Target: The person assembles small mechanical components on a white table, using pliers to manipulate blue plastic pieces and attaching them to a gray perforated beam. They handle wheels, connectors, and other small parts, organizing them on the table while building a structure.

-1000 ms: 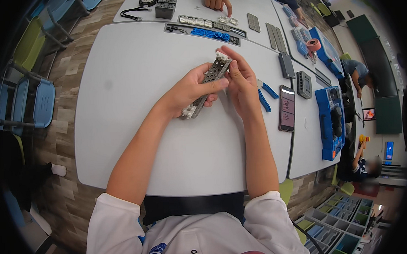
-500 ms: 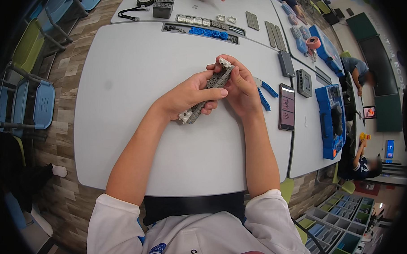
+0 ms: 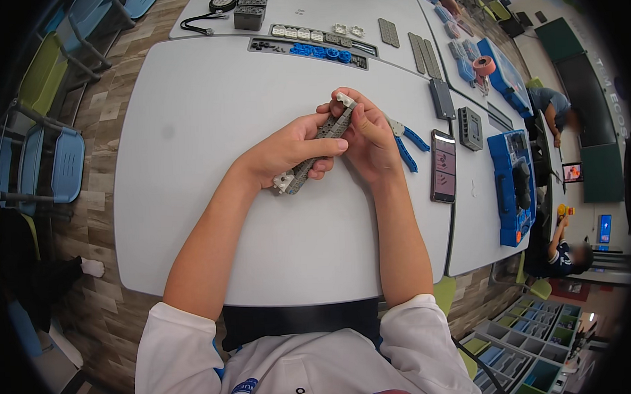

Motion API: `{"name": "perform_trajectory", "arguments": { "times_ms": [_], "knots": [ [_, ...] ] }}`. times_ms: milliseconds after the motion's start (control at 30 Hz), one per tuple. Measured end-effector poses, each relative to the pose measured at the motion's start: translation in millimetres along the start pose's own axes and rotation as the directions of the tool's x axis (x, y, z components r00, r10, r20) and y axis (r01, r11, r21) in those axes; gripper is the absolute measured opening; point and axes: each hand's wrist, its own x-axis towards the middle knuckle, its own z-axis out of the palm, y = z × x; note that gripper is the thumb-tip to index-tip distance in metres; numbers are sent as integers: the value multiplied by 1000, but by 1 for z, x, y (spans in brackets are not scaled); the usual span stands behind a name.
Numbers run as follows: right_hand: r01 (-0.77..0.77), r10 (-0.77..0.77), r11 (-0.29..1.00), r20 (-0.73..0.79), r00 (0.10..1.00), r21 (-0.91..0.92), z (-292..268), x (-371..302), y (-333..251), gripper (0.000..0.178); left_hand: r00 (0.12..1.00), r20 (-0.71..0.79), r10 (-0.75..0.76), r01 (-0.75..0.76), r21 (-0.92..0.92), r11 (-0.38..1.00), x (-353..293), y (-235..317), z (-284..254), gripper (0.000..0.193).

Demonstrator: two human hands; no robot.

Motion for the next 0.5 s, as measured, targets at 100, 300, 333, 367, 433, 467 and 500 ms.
{"name": "perform_trajectory", "arguments": {
  "times_ms": [100,300,333,367,433,467,500],
  "knots": [
    [-1,2,1000,-8,1000,5,1,-1,0,45,1000,0,7,-7,1,1000,0,1,1,65],
    [0,0,1000,-1,1000,12,1,0,0,47,1000,5,19,-19,-5,1000,-1,2,3,68],
    [1,-1,1000,-2,1000,12,1,0,0,47,1000,4,15,-15,-5,1000,-1,2,3,68],
    [0,0,1000,-5,1000,9,1,0,0,47,1000,3,11,-11,-4,1000,-1,2,3,69],
    [-2,2,1000,-9,1000,2,1,0,1,47,1000,4,13,-12,-7,1000,-1,2,3,69],
    [-2,2,1000,-7,1000,2,1,0,1,47,1000,4,13,-13,-9,1000,-1,2,3,69],
    [-3,3,1000,-6,1000,2,1,0,1,47,1000,4,13,-13,-10,1000,-1,2,3,69]
  ]
}}
